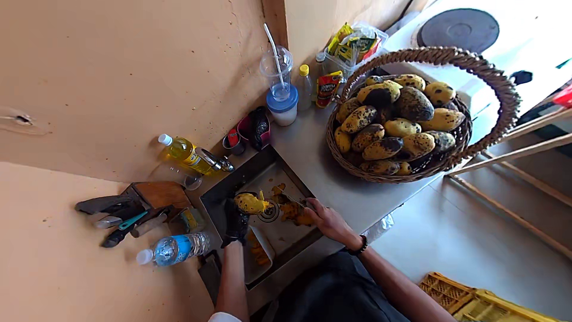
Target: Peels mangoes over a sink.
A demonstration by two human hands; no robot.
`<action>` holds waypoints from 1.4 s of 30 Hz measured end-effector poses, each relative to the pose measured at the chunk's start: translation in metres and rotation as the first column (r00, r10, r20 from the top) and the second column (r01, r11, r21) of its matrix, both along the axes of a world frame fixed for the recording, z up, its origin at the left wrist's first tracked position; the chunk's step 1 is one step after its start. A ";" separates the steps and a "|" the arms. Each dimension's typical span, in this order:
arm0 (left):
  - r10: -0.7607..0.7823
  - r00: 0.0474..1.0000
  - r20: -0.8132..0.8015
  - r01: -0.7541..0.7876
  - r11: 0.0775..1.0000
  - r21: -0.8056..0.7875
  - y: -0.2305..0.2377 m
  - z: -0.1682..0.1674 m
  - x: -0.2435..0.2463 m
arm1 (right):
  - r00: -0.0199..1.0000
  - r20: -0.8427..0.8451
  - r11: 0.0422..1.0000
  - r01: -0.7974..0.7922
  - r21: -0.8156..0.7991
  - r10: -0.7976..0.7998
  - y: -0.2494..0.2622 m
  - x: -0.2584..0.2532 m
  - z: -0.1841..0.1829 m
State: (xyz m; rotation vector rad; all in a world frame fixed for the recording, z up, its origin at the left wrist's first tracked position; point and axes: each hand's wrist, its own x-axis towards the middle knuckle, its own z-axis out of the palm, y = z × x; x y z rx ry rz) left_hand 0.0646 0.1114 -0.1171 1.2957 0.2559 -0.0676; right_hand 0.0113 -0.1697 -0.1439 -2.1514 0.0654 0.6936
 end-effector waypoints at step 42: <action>-0.315 0.911 -0.267 0.081 0.770 -0.632 -0.043 -0.018 -0.039 | 0.853 -0.462 0.461 0.521 0.719 -0.243 0.030 0.022 -0.026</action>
